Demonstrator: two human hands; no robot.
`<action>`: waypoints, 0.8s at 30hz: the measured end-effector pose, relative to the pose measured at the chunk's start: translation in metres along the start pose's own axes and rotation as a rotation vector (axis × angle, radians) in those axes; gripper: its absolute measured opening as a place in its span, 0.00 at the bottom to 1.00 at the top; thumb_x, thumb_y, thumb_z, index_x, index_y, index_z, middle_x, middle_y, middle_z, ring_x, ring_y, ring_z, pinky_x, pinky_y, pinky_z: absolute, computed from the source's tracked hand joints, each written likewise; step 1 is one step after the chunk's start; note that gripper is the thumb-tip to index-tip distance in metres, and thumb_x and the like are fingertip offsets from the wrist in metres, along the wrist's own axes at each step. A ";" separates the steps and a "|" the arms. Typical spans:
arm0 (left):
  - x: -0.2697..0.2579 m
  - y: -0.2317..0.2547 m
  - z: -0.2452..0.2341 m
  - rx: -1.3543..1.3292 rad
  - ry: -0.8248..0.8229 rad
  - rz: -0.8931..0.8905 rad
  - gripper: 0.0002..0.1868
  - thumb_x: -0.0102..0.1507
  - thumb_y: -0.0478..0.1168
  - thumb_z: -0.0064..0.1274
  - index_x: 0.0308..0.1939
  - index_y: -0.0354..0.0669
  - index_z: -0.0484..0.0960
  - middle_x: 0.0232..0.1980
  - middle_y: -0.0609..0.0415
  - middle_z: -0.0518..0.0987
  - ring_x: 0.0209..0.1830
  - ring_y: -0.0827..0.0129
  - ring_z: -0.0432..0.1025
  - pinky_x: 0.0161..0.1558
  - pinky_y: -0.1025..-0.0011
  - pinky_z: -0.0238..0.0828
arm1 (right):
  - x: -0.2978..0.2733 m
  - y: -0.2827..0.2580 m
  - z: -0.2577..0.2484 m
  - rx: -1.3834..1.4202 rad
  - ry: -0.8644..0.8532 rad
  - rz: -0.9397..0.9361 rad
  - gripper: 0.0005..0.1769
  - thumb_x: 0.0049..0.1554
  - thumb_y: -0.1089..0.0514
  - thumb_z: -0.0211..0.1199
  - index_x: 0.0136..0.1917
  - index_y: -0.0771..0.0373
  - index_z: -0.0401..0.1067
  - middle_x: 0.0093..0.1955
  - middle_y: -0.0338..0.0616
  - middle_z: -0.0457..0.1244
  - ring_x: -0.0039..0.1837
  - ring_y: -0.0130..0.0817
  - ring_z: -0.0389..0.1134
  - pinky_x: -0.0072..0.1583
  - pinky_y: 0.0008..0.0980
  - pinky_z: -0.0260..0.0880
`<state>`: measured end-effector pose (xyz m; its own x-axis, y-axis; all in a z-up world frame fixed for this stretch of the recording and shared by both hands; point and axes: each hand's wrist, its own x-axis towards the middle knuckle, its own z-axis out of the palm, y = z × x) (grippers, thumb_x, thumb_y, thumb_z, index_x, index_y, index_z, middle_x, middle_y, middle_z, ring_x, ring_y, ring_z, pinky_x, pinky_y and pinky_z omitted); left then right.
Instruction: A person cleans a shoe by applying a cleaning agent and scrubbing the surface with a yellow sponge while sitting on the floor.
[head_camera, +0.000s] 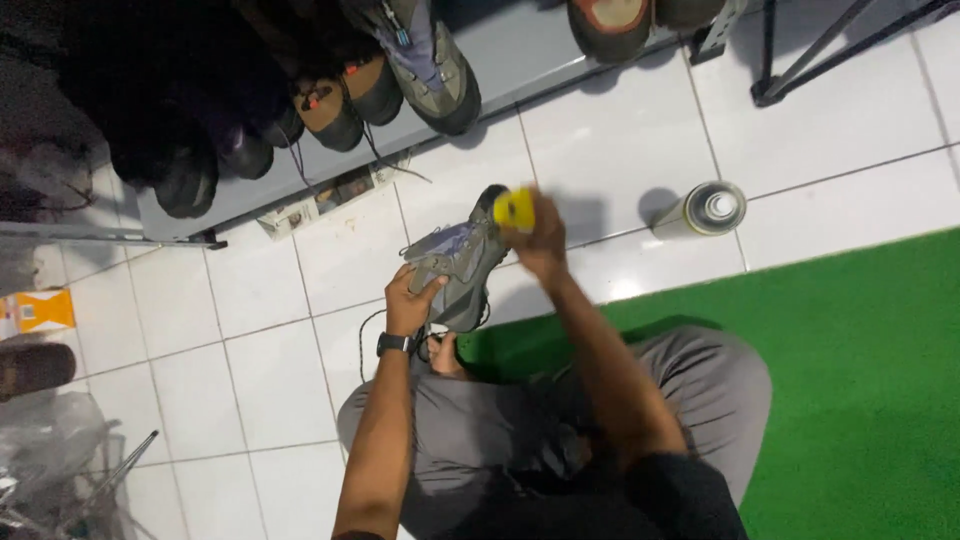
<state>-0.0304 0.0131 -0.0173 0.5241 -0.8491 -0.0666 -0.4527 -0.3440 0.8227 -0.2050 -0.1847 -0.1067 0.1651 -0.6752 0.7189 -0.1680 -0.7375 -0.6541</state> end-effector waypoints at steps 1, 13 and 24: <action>0.002 0.000 -0.001 -0.010 0.010 0.007 0.12 0.65 0.41 0.66 0.46 0.37 0.87 0.44 0.44 0.82 0.50 0.54 0.77 0.55 0.55 0.73 | -0.008 -0.017 -0.014 0.000 -0.003 -0.015 0.43 0.55 0.52 0.72 0.74 0.78 0.58 0.54 0.65 0.62 0.53 0.60 0.67 0.54 0.52 0.73; -0.005 0.014 0.003 -0.004 0.040 -0.037 0.13 0.62 0.41 0.68 0.45 0.36 0.87 0.43 0.44 0.82 0.49 0.53 0.78 0.55 0.54 0.72 | 0.044 -0.012 -0.008 0.020 -0.197 0.548 0.38 0.53 0.45 0.75 0.67 0.69 0.65 0.55 0.61 0.64 0.56 0.59 0.69 0.58 0.54 0.71; 0.001 0.004 0.012 -0.033 0.033 0.043 0.13 0.59 0.41 0.70 0.42 0.36 0.88 0.42 0.45 0.82 0.50 0.47 0.78 0.55 0.50 0.74 | -0.033 -0.059 -0.019 0.054 -0.016 0.394 0.27 0.48 0.62 0.74 0.58 0.68 0.67 0.49 0.52 0.62 0.51 0.51 0.68 0.55 0.46 0.69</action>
<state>-0.0401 0.0064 -0.0207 0.5283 -0.8490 -0.0123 -0.4517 -0.2933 0.8426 -0.2186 -0.1189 -0.0875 0.1137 -0.9064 0.4069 -0.1708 -0.4213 -0.8907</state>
